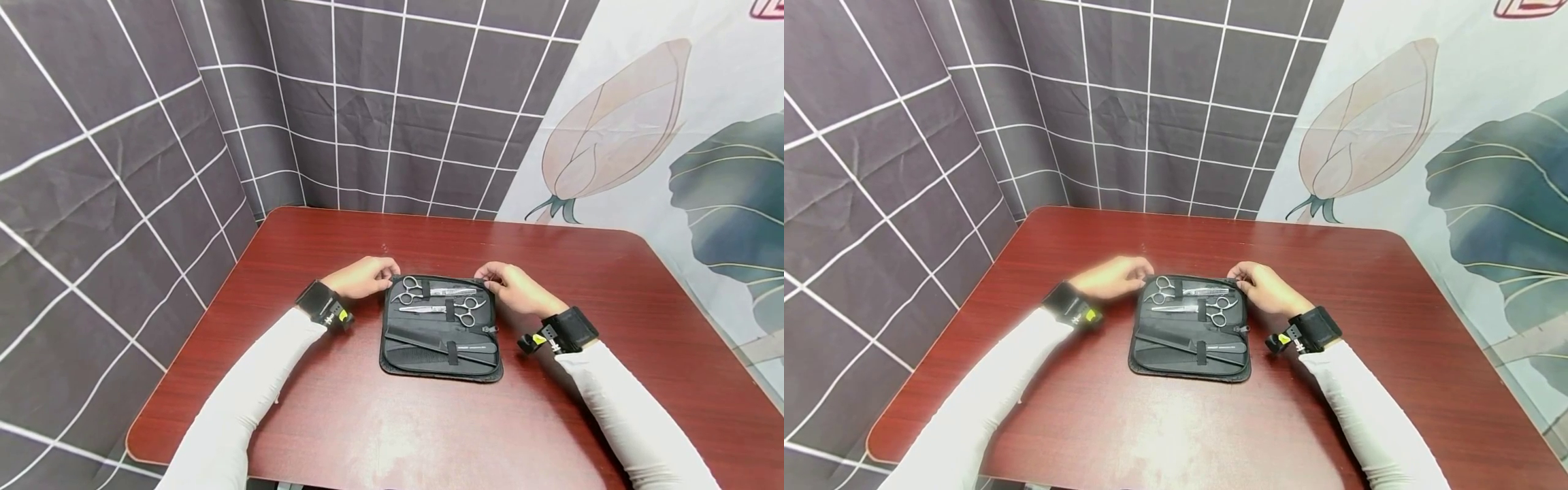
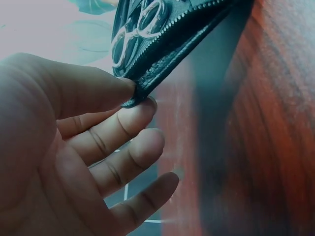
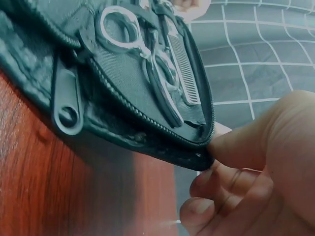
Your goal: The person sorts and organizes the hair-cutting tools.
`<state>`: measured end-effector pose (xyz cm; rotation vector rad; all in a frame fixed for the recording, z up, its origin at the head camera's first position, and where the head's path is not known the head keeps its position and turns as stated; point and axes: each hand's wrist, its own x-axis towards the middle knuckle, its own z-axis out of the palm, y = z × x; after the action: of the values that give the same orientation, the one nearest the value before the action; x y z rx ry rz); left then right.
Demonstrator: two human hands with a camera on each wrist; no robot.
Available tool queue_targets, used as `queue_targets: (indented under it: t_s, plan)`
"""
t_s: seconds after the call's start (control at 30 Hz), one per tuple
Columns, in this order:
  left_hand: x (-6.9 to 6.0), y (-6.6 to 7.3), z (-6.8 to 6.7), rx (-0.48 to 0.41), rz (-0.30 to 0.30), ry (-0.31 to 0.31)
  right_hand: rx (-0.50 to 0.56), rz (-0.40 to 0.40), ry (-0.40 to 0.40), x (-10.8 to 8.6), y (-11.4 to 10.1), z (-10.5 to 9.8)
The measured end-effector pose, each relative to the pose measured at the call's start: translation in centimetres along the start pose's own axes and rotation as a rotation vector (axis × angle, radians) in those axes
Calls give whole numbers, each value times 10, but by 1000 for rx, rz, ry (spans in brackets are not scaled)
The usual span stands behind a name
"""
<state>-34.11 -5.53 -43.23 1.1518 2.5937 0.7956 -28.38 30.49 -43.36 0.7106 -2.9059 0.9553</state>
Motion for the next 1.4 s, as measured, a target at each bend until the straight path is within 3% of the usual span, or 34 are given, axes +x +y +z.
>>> queue_targets:
  t_s: [0.37, 0.67, 1.4]
  plan:
    - [0, 3, -6, -6, 21, 104, 0, -45, 156, 0, -7, -1]
    - [1, 7, -9, 14, 46, 242, -17, -125, 312, 1, -7, -1]
    - [-1, 7, -7, 146, 169, 420, -67, -243, 381, 1, -12, -2]
